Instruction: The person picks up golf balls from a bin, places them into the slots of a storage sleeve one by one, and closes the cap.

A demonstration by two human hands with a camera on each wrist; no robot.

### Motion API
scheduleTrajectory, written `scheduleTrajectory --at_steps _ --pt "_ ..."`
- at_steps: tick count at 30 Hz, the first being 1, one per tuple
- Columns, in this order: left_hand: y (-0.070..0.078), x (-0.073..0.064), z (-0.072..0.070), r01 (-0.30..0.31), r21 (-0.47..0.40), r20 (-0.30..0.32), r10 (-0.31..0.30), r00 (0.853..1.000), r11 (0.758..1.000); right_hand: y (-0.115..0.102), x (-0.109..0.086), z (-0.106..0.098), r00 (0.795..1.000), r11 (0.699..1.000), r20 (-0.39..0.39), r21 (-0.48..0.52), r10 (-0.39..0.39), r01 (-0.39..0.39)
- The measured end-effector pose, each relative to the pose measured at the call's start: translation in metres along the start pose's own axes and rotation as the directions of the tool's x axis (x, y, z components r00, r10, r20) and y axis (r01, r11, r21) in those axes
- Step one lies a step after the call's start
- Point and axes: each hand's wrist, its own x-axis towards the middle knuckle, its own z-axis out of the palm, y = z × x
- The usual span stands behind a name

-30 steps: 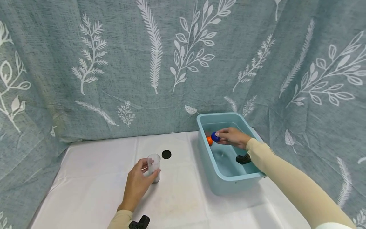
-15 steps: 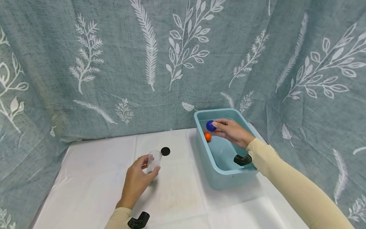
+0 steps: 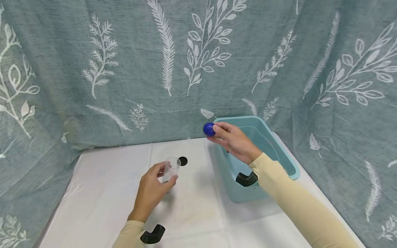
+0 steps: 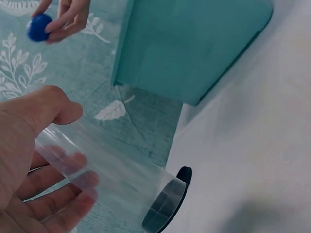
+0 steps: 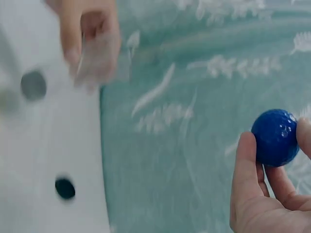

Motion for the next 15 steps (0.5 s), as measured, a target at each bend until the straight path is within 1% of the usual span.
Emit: scheduleTrajectory --at_steps 3,6,8,11,15 --pt "0.004 0.001 -0.003 0.006 0.008 0.005 -0.006 1.000 1.000 0.007 0.003 0.020 1.000 0.996 -0.004 0.084 -0.025 0.025" --pt "0.008 0.001 -0.006 0.012 0.015 0.018 -0.013 1.000 1.000 0.016 0.005 0.037 0.999 0.991 -0.012 0.130 -0.040 0.041" --pt "0.010 0.001 -0.007 0.017 0.018 0.028 -0.017 0.999 1.000 0.023 0.006 0.047 0.998 0.988 -0.011 0.141 -0.058 0.059" --pt "0.013 0.000 -0.009 0.024 0.022 0.037 -0.025 0.999 0.999 0.035 0.007 0.060 0.995 0.988 0.001 0.114 -0.104 0.103" --pt "0.015 0.000 -0.012 0.025 0.022 0.043 -0.026 0.999 0.999 0.052 0.008 0.072 0.985 0.985 0.017 0.000 -0.174 0.174"
